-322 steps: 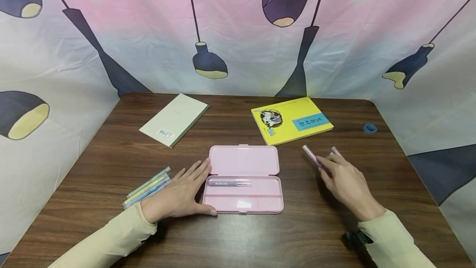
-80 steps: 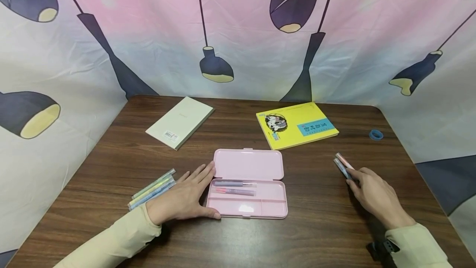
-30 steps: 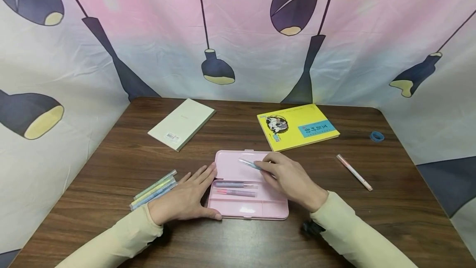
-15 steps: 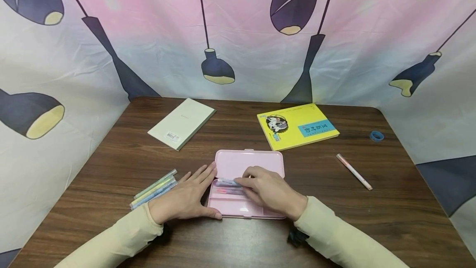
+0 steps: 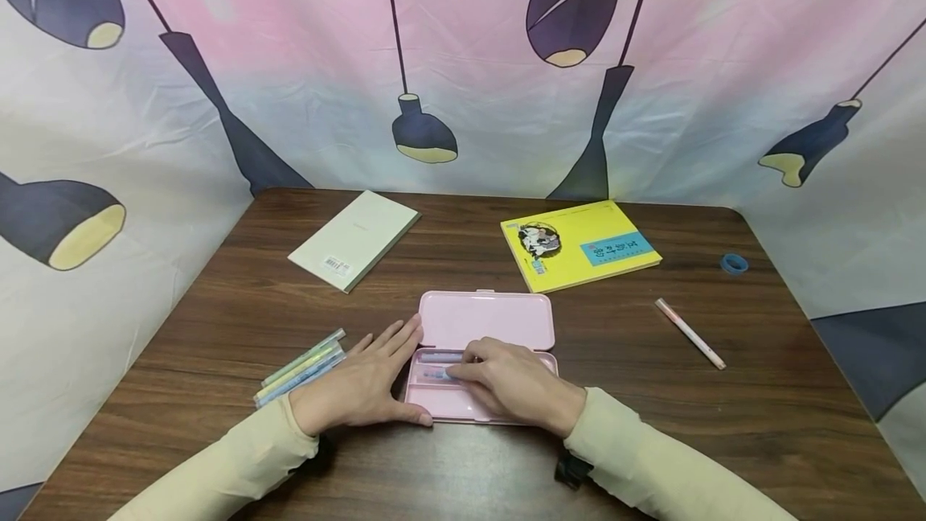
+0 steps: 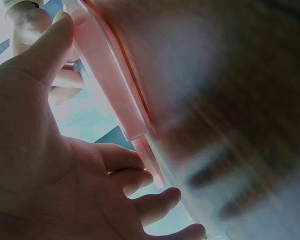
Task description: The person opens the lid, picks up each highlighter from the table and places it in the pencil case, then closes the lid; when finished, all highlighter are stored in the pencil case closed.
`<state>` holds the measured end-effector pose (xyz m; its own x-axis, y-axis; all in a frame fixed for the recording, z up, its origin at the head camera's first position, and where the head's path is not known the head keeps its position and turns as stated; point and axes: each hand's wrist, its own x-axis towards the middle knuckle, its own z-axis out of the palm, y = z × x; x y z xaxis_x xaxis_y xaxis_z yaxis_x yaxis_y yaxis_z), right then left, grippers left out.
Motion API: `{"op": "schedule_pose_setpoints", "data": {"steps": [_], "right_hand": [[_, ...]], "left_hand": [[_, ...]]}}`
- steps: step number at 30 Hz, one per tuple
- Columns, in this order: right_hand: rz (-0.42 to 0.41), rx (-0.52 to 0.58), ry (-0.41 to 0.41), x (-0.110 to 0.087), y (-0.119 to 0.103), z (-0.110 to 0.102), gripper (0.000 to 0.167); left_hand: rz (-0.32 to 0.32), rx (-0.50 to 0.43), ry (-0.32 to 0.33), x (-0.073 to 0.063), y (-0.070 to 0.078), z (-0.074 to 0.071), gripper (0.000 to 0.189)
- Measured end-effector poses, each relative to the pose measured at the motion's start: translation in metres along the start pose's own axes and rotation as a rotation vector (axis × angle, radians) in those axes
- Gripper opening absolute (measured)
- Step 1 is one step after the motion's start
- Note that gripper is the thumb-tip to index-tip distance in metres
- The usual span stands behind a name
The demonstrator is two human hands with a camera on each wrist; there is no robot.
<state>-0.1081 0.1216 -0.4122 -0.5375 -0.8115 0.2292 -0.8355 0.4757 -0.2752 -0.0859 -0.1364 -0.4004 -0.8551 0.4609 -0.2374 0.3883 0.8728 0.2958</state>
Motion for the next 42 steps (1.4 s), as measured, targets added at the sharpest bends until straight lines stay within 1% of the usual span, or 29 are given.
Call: {"op": "schedule_pose_setpoints", "data": {"steps": [8, 14, 24, 32, 37, 42], "right_hand": [[-0.011, 0.013, -0.009, 0.0001, 0.0007, 0.0017, 0.026], [0.001, 0.013, -0.013, 0.0008, 0.0007, 0.0021, 0.025], [0.033, 0.029, -0.052, 0.0012, 0.0001, 0.0013, 0.025], [0.027, 0.026, -0.051, 0.0014, 0.0014, 0.001, 0.025], [0.008, 0.038, -0.032, 0.0008, 0.0023, 0.0012, 0.024], [-0.006, 0.025, -0.011, -0.0006, 0.0027, 0.0021, 0.023]], "left_hand": [[-0.001, -0.004, -0.004, 0.0, 0.0006, -0.0004, 0.122], [-0.003, -0.009, -0.002, -0.0001, 0.0005, -0.0004, 0.122], [0.004, -0.015, 0.002, -0.0006, 0.0002, -0.0002, 0.121], [-0.002, -0.012, 0.001, 0.0005, -0.0005, 0.0004, 0.122], [-0.003, -0.011, 0.005, 0.0005, -0.0004, 0.0007, 0.123], [-0.008, -0.014, 0.005, 0.0002, 0.0002, 0.0005, 0.123]]}}
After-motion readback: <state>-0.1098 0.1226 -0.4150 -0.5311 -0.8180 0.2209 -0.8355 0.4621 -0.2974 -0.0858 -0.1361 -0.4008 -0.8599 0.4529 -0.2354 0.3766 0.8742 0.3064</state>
